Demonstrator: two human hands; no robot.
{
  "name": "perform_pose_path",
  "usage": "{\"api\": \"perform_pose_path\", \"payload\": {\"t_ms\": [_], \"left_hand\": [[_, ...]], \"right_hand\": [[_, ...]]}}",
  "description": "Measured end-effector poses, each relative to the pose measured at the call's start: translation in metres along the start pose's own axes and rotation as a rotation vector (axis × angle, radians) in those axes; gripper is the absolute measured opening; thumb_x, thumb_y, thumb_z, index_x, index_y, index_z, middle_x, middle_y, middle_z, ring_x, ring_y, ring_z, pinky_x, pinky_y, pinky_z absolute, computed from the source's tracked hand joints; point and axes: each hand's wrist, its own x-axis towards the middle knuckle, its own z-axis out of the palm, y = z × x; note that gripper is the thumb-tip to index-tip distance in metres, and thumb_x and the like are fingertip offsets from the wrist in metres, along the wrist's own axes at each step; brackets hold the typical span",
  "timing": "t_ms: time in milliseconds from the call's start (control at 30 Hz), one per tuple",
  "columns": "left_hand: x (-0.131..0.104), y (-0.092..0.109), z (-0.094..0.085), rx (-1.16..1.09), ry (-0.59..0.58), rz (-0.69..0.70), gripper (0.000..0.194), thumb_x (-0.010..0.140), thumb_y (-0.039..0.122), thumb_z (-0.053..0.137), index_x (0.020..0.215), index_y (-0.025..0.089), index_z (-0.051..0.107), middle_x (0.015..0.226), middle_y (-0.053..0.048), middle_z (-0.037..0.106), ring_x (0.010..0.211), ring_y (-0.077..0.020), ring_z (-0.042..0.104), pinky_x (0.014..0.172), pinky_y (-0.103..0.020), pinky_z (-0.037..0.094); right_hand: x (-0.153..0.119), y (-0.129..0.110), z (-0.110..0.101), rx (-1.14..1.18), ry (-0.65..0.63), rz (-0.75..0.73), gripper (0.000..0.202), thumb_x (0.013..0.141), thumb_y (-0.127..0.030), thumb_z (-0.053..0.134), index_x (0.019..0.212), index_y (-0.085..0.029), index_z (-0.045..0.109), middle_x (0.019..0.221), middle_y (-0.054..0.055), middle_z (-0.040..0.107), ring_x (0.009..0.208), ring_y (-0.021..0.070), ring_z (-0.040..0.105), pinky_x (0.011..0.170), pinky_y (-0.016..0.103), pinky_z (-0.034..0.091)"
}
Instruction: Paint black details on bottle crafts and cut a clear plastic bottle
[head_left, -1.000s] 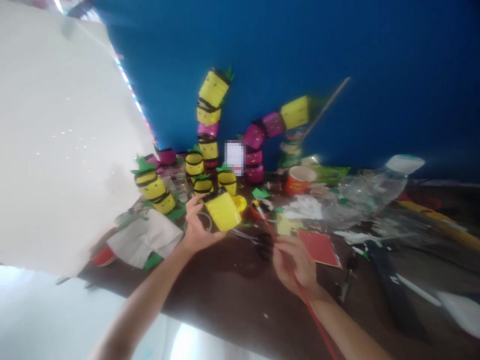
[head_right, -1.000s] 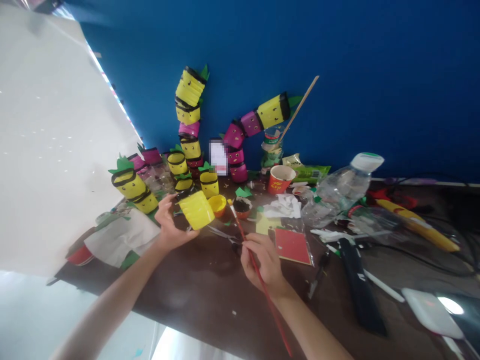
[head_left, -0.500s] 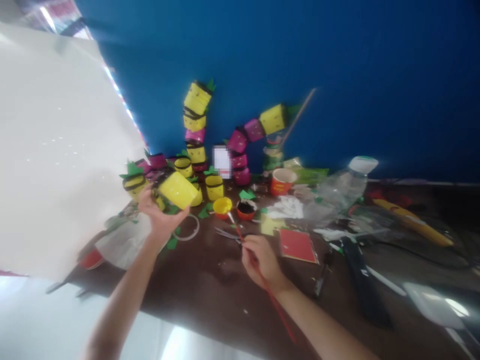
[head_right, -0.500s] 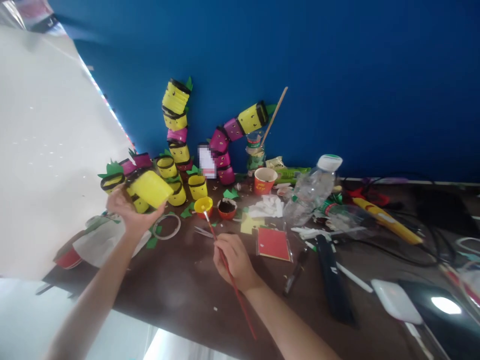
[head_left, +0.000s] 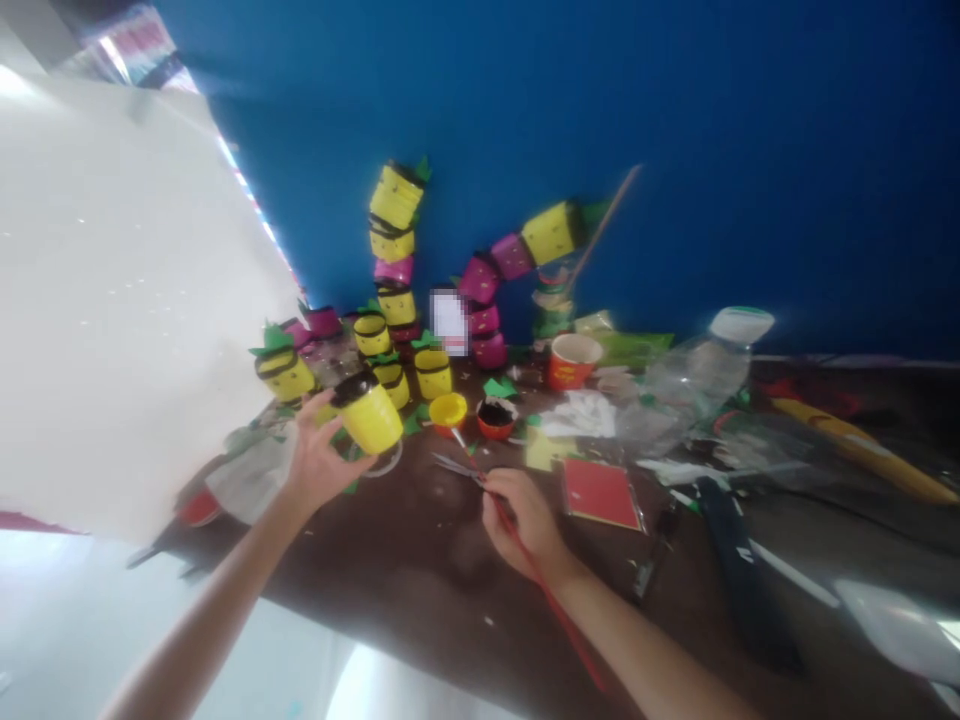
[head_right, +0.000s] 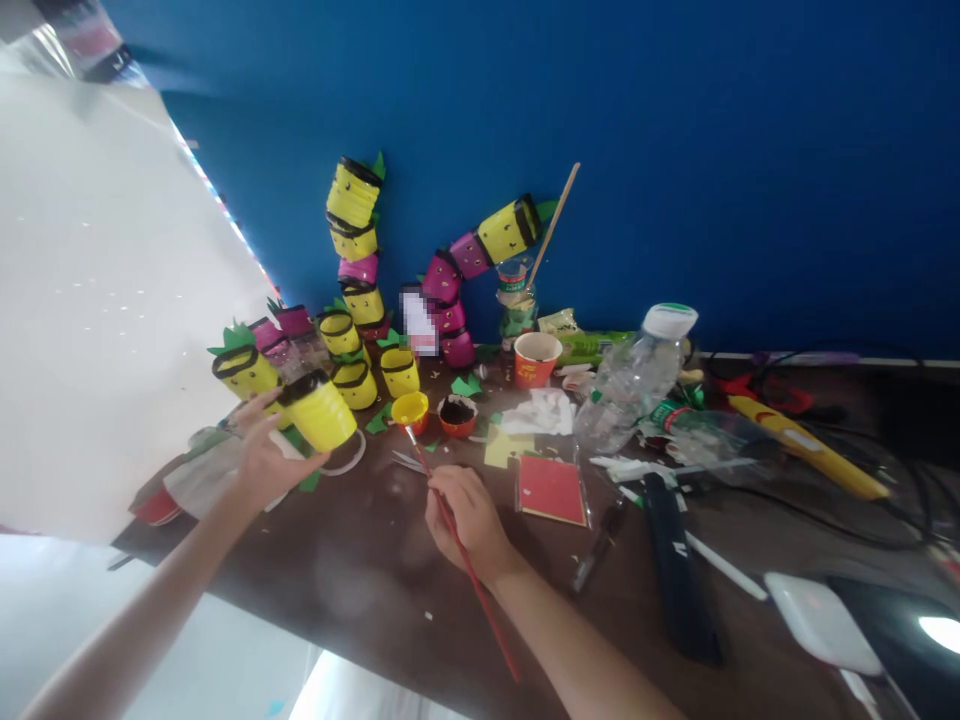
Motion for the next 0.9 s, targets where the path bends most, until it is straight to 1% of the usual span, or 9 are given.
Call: {"api": "perform_pose_path", "payload": {"t_ms": [100, 200, 300, 533, 667, 900], "left_hand": [[-0.019, -0.003, -0.004, 0.083, -0.124, 0.054, 0.056, 0.055, 0.036, 0.082, 0.1, 0.021, 0.051, 0.12, -0.015, 0.049, 0.116, -0.0337, 0.052, 0.101, -0.059, 0.04], [-0.033, -0.003, -0.006, 0.156, -0.264, 0.097, 0.048, 0.065, 0.03, 0.076, 0.105, 0.019, 0.052, 0.127, -0.018, 0.046, 0.119, -0.0335, 0.05, 0.1, -0.057, 0.042], [-0.04, -0.006, -0.005, 0.212, -0.347, 0.115, 0.047, 0.071, 0.026, 0.072, 0.111, 0.018, 0.05, 0.128, -0.02, 0.044, 0.122, -0.0344, 0.046, 0.1, -0.059, 0.041], [-0.043, -0.015, 0.0, 0.241, -0.349, 0.111, 0.06, 0.07, 0.027, 0.071, 0.122, 0.019, 0.043, 0.13, -0.021, 0.04, 0.124, -0.0364, 0.043, 0.099, -0.061, 0.04], [-0.041, -0.014, -0.003, 0.267, -0.329, 0.134, 0.056, 0.072, 0.027, 0.07, 0.121, 0.018, 0.043, 0.13, -0.022, 0.039, 0.124, -0.0364, 0.042, 0.098, -0.06, 0.04], [-0.041, -0.005, -0.009, 0.279, -0.294, 0.225, 0.052, 0.073, 0.025, 0.071, 0.118, 0.021, 0.043, 0.132, -0.021, 0.039, 0.125, -0.0348, 0.043, 0.097, -0.059, 0.042]], "right_hand": [[-0.001, 0.001, 0.001, 0.017, -0.009, -0.002, 0.021, 0.081, -0.006, 0.051, 0.096, -0.02, 0.053, 0.088, 0.006, 0.063, 0.081, 0.0165, 0.062, 0.072, 0.031, 0.053], [-0.003, 0.003, 0.002, 0.034, -0.017, -0.003, 0.021, 0.081, -0.007, 0.051, 0.096, -0.021, 0.053, 0.087, 0.005, 0.063, 0.081, 0.0169, 0.062, 0.073, 0.031, 0.052], [-0.004, 0.003, 0.002, 0.039, -0.026, 0.009, 0.021, 0.082, -0.007, 0.051, 0.097, -0.021, 0.053, 0.087, 0.005, 0.063, 0.081, 0.0171, 0.062, 0.073, 0.031, 0.052], [-0.003, 0.002, 0.001, 0.031, -0.035, 0.014, 0.021, 0.083, -0.008, 0.049, 0.097, -0.022, 0.054, 0.087, 0.006, 0.063, 0.081, 0.0178, 0.063, 0.074, 0.032, 0.053], [-0.004, 0.004, 0.001, 0.031, -0.054, -0.005, 0.02, 0.083, -0.008, 0.05, 0.097, -0.022, 0.054, 0.086, 0.006, 0.063, 0.081, 0.0178, 0.063, 0.073, 0.032, 0.053], [-0.006, 0.006, 0.002, 0.028, -0.051, -0.013, 0.021, 0.082, -0.008, 0.051, 0.098, -0.021, 0.054, 0.088, 0.006, 0.063, 0.084, 0.0181, 0.062, 0.076, 0.032, 0.053]]}}
